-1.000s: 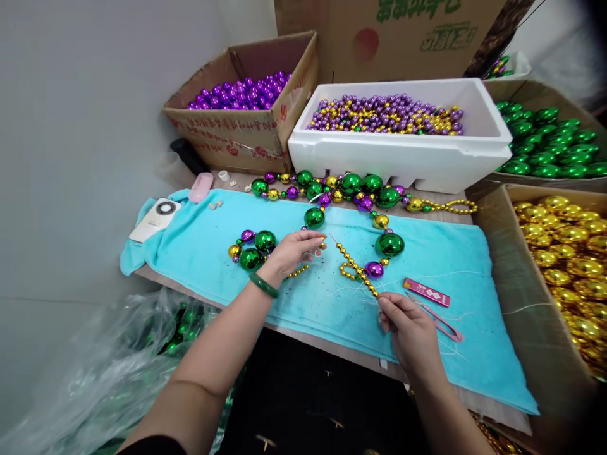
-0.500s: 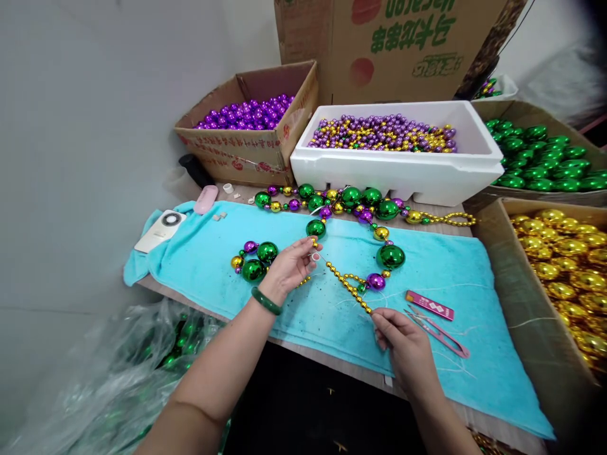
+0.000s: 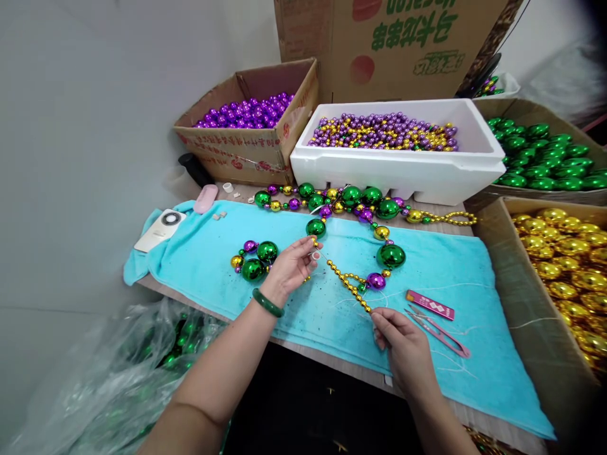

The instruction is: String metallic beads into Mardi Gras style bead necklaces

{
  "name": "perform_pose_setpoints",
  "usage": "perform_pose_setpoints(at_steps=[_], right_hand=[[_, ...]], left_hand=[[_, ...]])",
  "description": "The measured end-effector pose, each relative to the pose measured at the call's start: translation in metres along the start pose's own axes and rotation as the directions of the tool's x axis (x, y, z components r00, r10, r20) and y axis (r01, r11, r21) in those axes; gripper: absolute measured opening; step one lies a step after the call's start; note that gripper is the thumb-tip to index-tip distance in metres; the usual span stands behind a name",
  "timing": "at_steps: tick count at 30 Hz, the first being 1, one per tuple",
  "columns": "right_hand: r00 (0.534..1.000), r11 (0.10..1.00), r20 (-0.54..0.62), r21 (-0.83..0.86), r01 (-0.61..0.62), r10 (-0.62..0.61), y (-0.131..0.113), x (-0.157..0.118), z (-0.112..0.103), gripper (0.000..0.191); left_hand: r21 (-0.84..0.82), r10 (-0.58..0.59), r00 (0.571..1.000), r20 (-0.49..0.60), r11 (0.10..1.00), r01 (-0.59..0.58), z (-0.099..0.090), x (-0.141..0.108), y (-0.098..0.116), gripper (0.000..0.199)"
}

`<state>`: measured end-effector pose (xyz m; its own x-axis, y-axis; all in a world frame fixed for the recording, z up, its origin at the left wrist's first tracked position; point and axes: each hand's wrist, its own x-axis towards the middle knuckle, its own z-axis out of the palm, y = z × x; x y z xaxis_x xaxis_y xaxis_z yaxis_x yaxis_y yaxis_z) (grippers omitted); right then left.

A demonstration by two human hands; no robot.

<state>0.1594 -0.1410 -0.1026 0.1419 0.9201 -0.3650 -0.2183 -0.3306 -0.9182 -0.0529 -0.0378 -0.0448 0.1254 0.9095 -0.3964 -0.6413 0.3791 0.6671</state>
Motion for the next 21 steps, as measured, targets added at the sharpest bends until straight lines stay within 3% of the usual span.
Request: perform_pose_setpoints(at_steps=[21], right_hand=[[1.0,1.0,0.006,0.005,0.01,-0.01,-0.0011,-0.0021,0.0029,0.027]], left_hand=[[-0.044,-0.022,0.997,0.075,0.999,0.026,-0.003,-0.0023,-0.0043,0.017]])
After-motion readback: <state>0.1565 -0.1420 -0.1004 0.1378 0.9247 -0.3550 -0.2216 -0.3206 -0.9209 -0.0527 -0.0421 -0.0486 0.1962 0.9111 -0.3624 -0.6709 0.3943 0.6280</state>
